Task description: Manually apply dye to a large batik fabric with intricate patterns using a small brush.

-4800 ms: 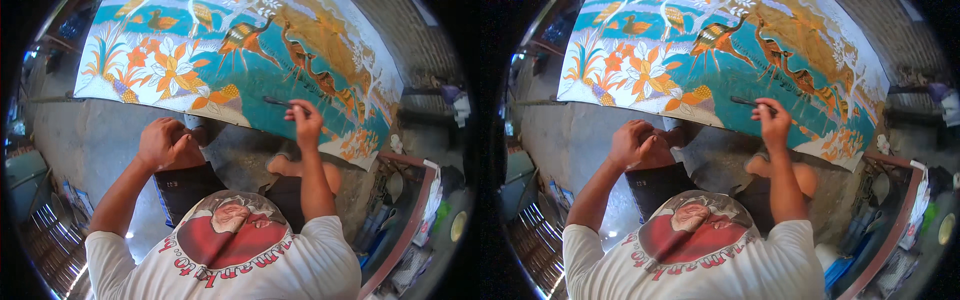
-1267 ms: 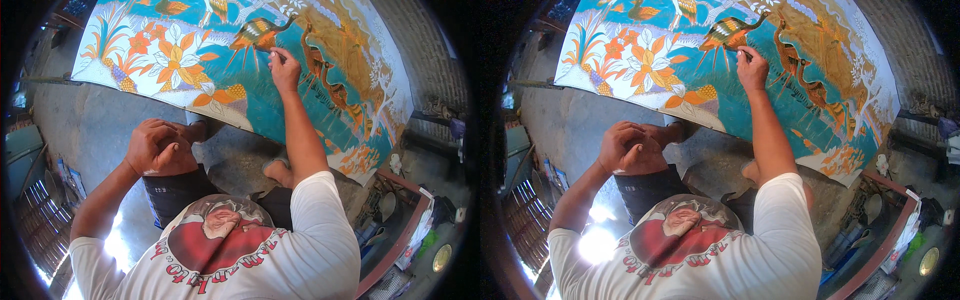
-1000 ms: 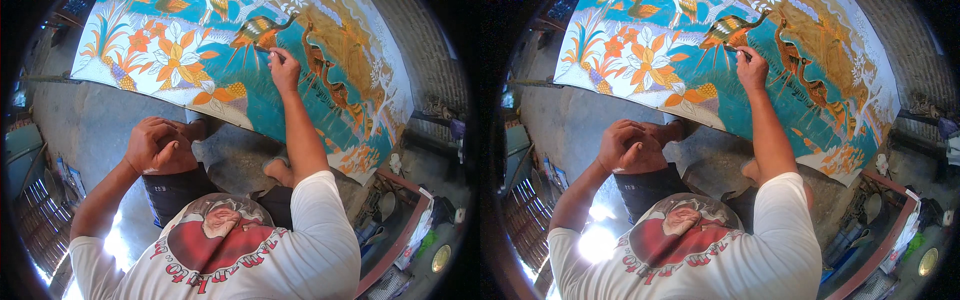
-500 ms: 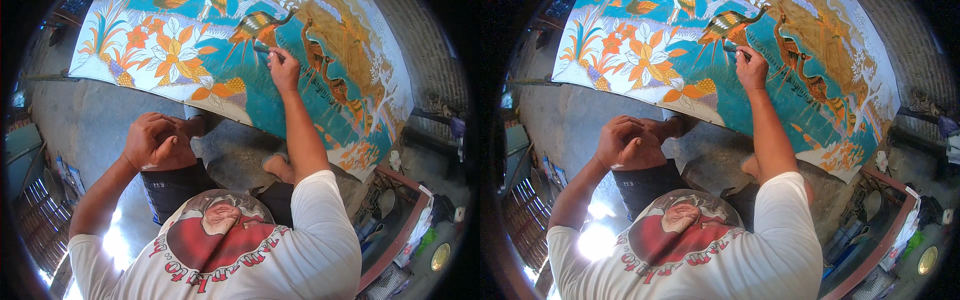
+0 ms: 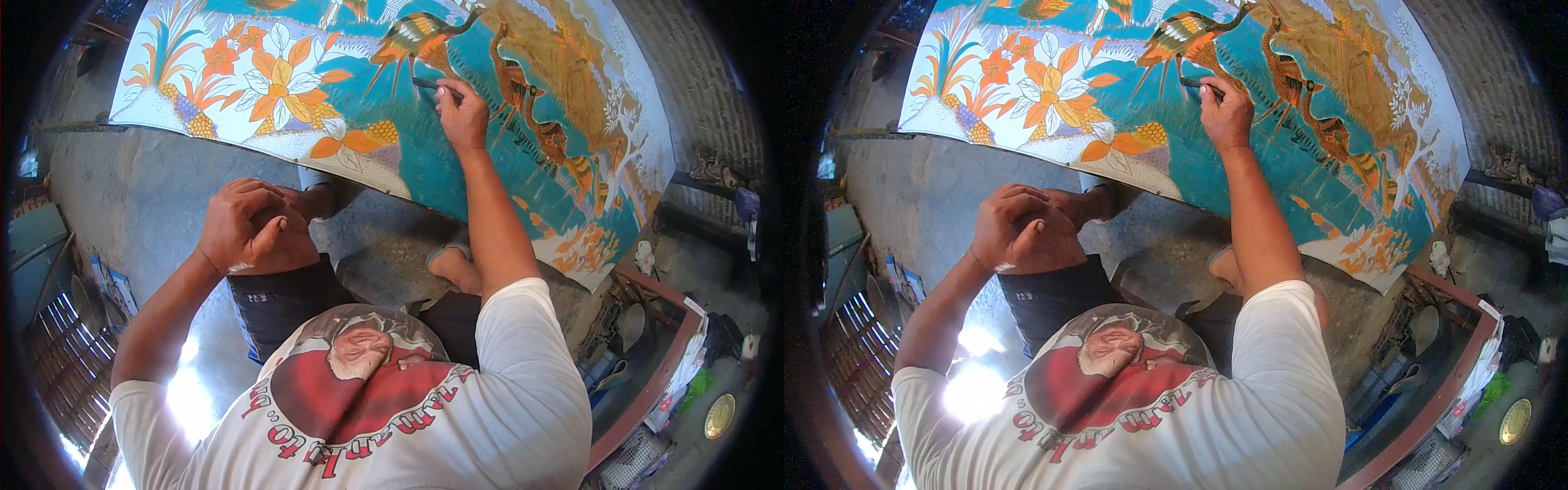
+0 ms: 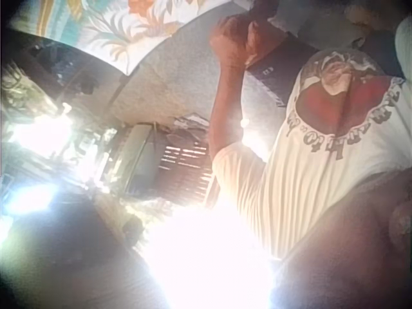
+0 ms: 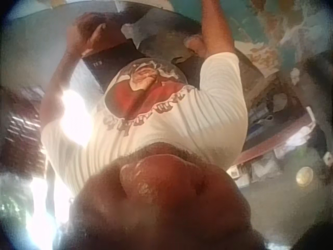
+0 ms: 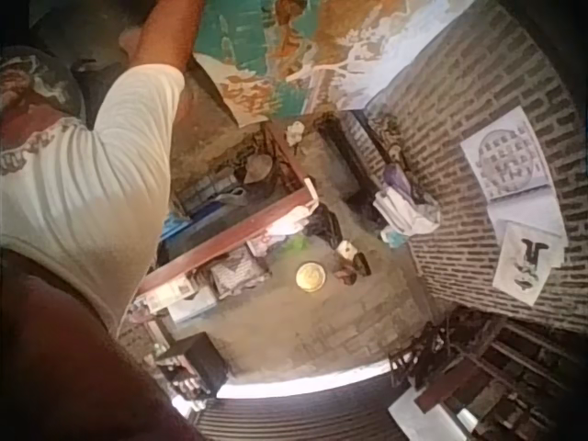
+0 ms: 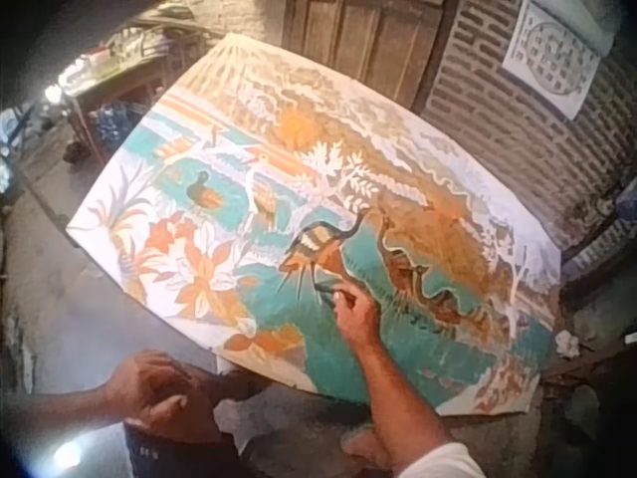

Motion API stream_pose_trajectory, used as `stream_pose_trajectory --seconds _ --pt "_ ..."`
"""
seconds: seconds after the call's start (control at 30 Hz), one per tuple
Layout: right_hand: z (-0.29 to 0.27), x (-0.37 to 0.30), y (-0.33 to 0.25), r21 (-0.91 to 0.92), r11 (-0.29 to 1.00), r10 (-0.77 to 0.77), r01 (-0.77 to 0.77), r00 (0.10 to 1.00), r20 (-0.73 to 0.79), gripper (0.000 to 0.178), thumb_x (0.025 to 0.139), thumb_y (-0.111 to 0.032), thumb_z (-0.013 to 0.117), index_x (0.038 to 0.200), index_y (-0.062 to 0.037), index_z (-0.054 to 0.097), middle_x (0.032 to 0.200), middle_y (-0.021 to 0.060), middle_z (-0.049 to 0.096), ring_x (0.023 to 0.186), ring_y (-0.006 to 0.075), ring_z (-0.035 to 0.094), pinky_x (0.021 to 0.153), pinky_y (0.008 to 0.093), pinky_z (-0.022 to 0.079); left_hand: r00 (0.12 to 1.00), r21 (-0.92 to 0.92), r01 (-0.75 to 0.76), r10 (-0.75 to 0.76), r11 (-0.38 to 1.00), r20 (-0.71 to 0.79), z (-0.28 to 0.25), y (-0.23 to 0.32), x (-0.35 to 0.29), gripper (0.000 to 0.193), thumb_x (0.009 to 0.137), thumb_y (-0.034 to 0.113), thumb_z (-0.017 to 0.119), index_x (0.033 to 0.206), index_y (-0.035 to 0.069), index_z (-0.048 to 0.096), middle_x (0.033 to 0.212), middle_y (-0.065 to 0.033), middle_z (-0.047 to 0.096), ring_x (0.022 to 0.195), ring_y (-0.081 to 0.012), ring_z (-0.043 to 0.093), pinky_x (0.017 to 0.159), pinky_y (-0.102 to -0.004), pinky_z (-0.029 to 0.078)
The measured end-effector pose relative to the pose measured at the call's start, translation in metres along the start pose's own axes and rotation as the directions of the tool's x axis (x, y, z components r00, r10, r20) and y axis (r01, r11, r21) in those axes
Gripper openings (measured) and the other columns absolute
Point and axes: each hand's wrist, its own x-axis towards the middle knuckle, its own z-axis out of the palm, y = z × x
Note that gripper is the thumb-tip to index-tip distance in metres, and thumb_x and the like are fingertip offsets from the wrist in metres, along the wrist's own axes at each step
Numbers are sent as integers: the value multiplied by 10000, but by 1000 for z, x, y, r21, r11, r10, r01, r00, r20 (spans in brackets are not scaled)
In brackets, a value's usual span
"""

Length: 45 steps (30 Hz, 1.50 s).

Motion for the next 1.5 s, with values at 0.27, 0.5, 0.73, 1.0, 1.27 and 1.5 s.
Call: stream_pose_trajectory --seconds 0.27,0.5,0.73,1.0,1.27,1.5 --pt "-3 -6 7 -25 999 -43 43 999 -4 122 905 -130 705 989 -58 758 691 90 692 636 171 686 612 329 524 1000 -10 6 -5 1000 8 2 0 0 259 757 290 675 843 49 712 938 -170 717 912 -382 683 854 -458 535" --pt "-8 -11 14 -14 998 -58 58 998 -4 125 899 -146 710 975 -59 758 727 107 703 646 196 685 617 343 522 999 -1 27 -27 1000 46 1 -2 0 373 776 350 675 884 -6 707 957 -207 713 937 -416 683 871 -467 531" --pt "-14 -23 11 -101 994 -31 38 997 69 148 950 -76 659 1042 6 742 817 66 733 708 128 704 652 279 566 998 10 34 -34 999 46 2 -1 -1 364 780 340 673 884 -7 707 956 -210 713 938 -417 683 871 -467 534" --pt "-44 -59 -10 -151 982 -103 113 992 78 142 942 -80 659 1022 2 743 778 49 721 705 118 694 639 281 537 998 8 34 -34 999 61 1 3 2 343 796 325 670 889 -4 706 962 -212 712 947 -416 681 874 -469 535" --pt "-113 -122 -47 388 872 303 -299 952 54 177 973 -108 624 1030 26 726 859 96 714 717 172 687 637 311 584 974 150 118 -144 982 177 4 7 15 352 853 353 669 932 15 723 948 -215 708 915 -409 666 811 -463 539" --pt "-256 -192 -64 801 597 395 -45 885 -245 308 1021 -243 575 1161 17 664 961 112 686 822 206 666 713 412 617 779 174 395 -429 902 456 9 -8 52 517 974 460 583 1029 -31 735 1016 -216 740 958 -348 697 867 -427 523"
